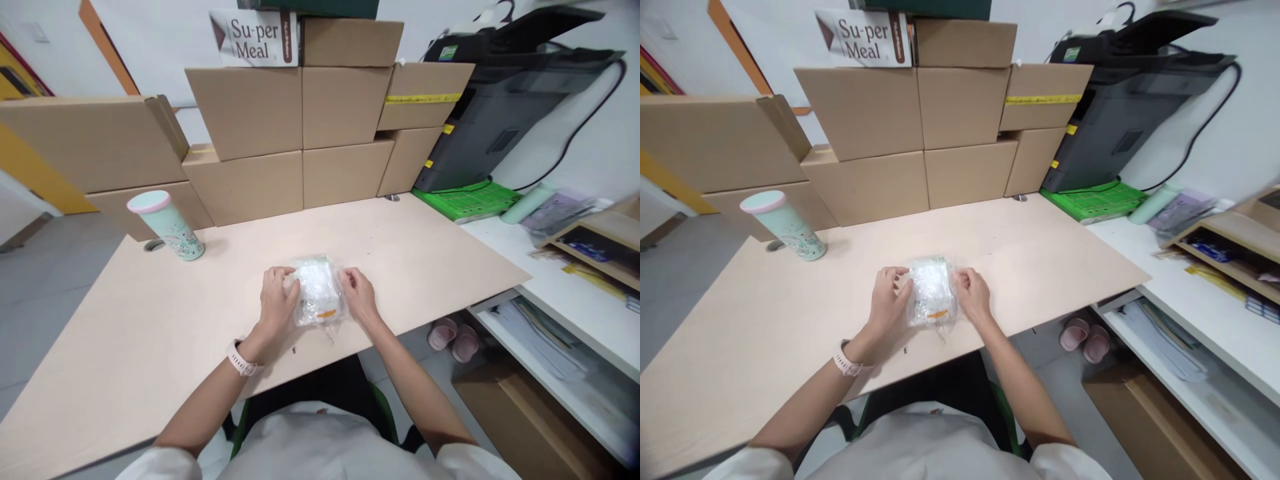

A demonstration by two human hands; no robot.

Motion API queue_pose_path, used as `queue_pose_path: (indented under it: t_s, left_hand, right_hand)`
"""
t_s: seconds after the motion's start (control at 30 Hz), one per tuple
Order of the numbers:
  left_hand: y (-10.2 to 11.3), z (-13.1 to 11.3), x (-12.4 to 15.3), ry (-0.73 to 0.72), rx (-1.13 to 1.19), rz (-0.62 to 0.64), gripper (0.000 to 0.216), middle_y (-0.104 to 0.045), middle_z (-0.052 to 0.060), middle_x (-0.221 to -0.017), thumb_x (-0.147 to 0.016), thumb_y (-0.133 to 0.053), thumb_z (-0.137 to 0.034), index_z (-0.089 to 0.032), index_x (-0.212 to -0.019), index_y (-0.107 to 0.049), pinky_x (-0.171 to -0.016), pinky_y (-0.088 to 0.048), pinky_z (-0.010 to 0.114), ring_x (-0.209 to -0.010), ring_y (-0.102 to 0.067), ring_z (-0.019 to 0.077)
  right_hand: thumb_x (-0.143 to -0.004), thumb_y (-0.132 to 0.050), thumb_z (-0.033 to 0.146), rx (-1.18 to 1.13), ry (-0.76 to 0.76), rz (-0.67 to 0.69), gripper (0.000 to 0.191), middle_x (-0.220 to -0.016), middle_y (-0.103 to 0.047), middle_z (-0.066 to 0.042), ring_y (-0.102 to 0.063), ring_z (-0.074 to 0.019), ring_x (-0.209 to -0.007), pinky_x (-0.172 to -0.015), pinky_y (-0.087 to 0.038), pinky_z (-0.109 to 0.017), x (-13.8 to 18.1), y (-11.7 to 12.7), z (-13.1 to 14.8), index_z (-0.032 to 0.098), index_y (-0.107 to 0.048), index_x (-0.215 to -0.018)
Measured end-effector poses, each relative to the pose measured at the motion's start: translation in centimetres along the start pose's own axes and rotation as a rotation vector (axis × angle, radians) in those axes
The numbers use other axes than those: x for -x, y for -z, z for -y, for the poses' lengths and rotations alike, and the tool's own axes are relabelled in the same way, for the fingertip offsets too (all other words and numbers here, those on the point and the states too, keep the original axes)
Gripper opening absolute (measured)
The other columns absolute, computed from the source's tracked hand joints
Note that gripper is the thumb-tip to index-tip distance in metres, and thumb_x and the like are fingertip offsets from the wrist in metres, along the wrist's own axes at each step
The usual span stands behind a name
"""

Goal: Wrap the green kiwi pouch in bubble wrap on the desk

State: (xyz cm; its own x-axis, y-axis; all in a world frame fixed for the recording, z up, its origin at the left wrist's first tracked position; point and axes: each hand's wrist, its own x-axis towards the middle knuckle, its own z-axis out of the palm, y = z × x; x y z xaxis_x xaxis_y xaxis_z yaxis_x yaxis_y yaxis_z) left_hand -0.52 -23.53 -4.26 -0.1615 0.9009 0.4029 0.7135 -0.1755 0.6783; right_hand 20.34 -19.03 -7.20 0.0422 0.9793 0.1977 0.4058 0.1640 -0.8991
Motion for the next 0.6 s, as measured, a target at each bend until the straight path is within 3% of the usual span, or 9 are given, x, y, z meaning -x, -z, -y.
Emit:
queue_pose_path:
  t_s: [0.07,0.2,0.33,0.4,0.47,0.6]
  left_hand:
    - [-0.1,-0.1,0.2,0.066,0.098,0.031,0.019,-0.062,0.007,-0.097,-0.089,-0.054,-0.026,-0.019,-0.105,-0.061,-0.080,-0.052,0.037,-0.089,-0.061,0.0215]
    - [-0.8,-0.2,0.8,0.179,0.277,0.081,0.018,-0.062,0.003,-0.093,-0.087,-0.058,-0.028,-0.021,-0.104,-0.062,-0.070,-0.049,0.029,-0.078,-0.059,0.0164]
    - [-1.1,-0.4,1.1,0.308,0.584,0.143,0.019,-0.063,0.002,-0.089,-0.088,-0.061,-0.032,-0.022,-0.104,-0.059,-0.070,-0.050,0.028,-0.078,-0.062,0.0152]
    - [-1.1,-0.3,0.8,0.357,0.710,0.150,0.022,-0.064,0.003,-0.098,-0.088,-0.062,-0.034,-0.023,-0.106,-0.058,-0.074,-0.053,0.029,-0.083,-0.065,0.0156]
    - [-1.0,0.2,0.3,0.388,0.783,0.080,0.024,-0.062,0.005,-0.109,-0.088,-0.061,-0.035,-0.023,-0.108,-0.057,-0.076,-0.055,0.031,-0.086,-0.066,0.0155]
    - [-0.9,1.9,-0.9,0.504,0.872,-0.140,0.028,-0.058,0.006,-0.113,-0.088,-0.058,-0.036,-0.024,-0.113,-0.052,-0.071,-0.056,0.031,-0.083,-0.065,0.0152]
  right_hand:
    - [-0.084,-0.056,0.062,-0.028,-0.039,0.082,0.041,-0.066,-0.059,0.000,-0.055,-0.0183,-0.064,-0.064,-0.045,-0.031,-0.2,-0.1,0.2,0.021,-0.062,-0.081]
    - [-0.080,-0.053,0.063,-0.122,-0.033,0.119,0.041,-0.061,-0.051,0.003,-0.048,-0.0143,-0.055,-0.055,-0.038,-0.027,-1.4,-0.4,1.8,0.023,-0.051,-0.070]
    - [-0.083,-0.053,0.057,-0.163,0.055,0.143,0.036,-0.068,-0.054,0.003,-0.050,-0.0136,-0.063,-0.061,-0.039,-0.026,-3.2,0.9,6.2,0.022,-0.050,-0.073]
    - [-0.087,-0.053,0.052,-0.108,0.231,0.171,0.031,-0.085,-0.063,-0.001,-0.057,-0.0153,-0.076,-0.072,-0.043,-0.028,-3.8,2.0,9.0,0.022,-0.056,-0.081]
    - [-0.090,-0.052,0.049,0.022,0.325,0.128,0.028,-0.087,-0.065,-0.002,-0.058,-0.0157,-0.075,-0.074,-0.044,-0.029,-4.4,3.2,11.5,0.022,-0.056,-0.082]
    - [-0.094,-0.049,0.047,0.093,0.335,-0.008,0.026,-0.076,-0.061,0.001,-0.061,-0.0150,-0.063,-0.062,-0.043,-0.027,-5.5,5.1,14.1,0.023,-0.054,-0.088]
